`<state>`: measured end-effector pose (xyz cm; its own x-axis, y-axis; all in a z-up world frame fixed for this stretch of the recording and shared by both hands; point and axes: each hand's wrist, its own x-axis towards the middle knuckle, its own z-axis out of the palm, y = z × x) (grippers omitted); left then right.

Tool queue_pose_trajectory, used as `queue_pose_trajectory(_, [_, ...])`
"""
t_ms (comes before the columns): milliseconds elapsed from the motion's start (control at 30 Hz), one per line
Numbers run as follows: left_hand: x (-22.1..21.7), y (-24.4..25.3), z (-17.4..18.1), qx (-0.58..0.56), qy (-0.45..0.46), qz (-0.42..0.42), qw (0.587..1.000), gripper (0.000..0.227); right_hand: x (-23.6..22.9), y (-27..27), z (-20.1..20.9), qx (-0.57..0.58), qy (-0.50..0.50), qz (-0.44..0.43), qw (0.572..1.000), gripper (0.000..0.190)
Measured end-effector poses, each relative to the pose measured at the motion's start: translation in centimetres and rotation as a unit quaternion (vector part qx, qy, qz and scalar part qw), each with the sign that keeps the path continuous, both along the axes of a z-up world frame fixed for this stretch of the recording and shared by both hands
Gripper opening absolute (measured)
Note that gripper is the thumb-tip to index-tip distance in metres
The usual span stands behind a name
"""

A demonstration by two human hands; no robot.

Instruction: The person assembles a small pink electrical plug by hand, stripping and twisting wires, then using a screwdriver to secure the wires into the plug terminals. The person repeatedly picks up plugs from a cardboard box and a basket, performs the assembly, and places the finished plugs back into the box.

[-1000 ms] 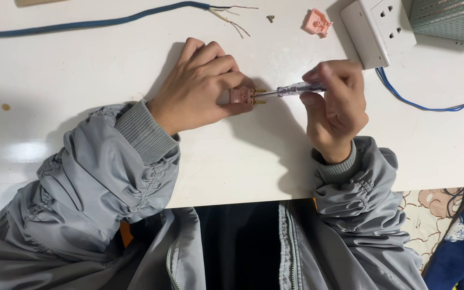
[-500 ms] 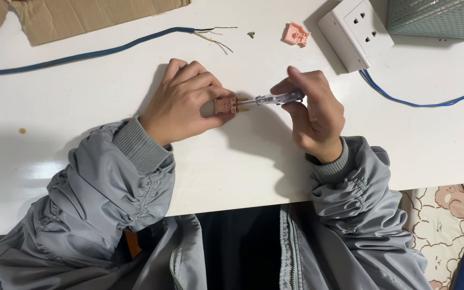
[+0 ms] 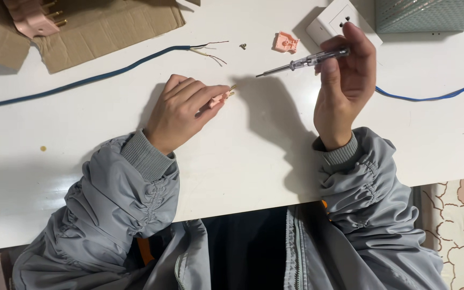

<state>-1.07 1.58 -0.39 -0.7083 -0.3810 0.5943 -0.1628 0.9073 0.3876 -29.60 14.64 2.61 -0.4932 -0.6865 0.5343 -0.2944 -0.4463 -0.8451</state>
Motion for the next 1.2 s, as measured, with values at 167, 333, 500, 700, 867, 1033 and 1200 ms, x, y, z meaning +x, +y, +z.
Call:
queue_pose_trajectory(167, [0.2,-0.3,-0.4,-0.064,-0.010,-0.004,0.998,0.025,0.4,0.1,0.6,0.017,-0.003,0.020,1.000,0.042])
queue_pose_trajectory(333, [0.4,-0.4,-1.6,0.066,0.004,0.010,0.998,0.039,0.3,0.1,1.2,0.064,0.060,0.033,0.996,0.037])
queue_pose_trajectory(500, [0.6,-0.7,-1.8,0.204,0.035,0.002,0.978,0.048,0.2,0.2,2.1,0.019,0.180,0.068,0.981,0.025])
queue_pose_trajectory(700, [0.1,0.8,-0.3,0.343,0.043,-0.029,0.938,0.055,2.2,-0.7,-0.1,0.075,0.395,0.065,0.913,0.040])
queue_pose_trajectory(867, [0.1,1.4,-0.2,0.369,0.049,-0.036,0.927,0.058,3.4,-1.1,-0.9,0.092,0.427,0.059,0.898,0.039])
queue_pose_trajectory(1033, [0.0,1.3,-0.1,0.386,0.047,-0.048,0.920,0.059,3.5,-1.1,-1.1,0.087,0.424,0.068,0.899,0.034])
queue_pose_trajectory(1200, [-0.1,1.3,-0.3,0.390,0.047,-0.053,0.918,0.060,3.3,-1.0,-1.2,0.082,0.425,0.077,0.898,0.033])
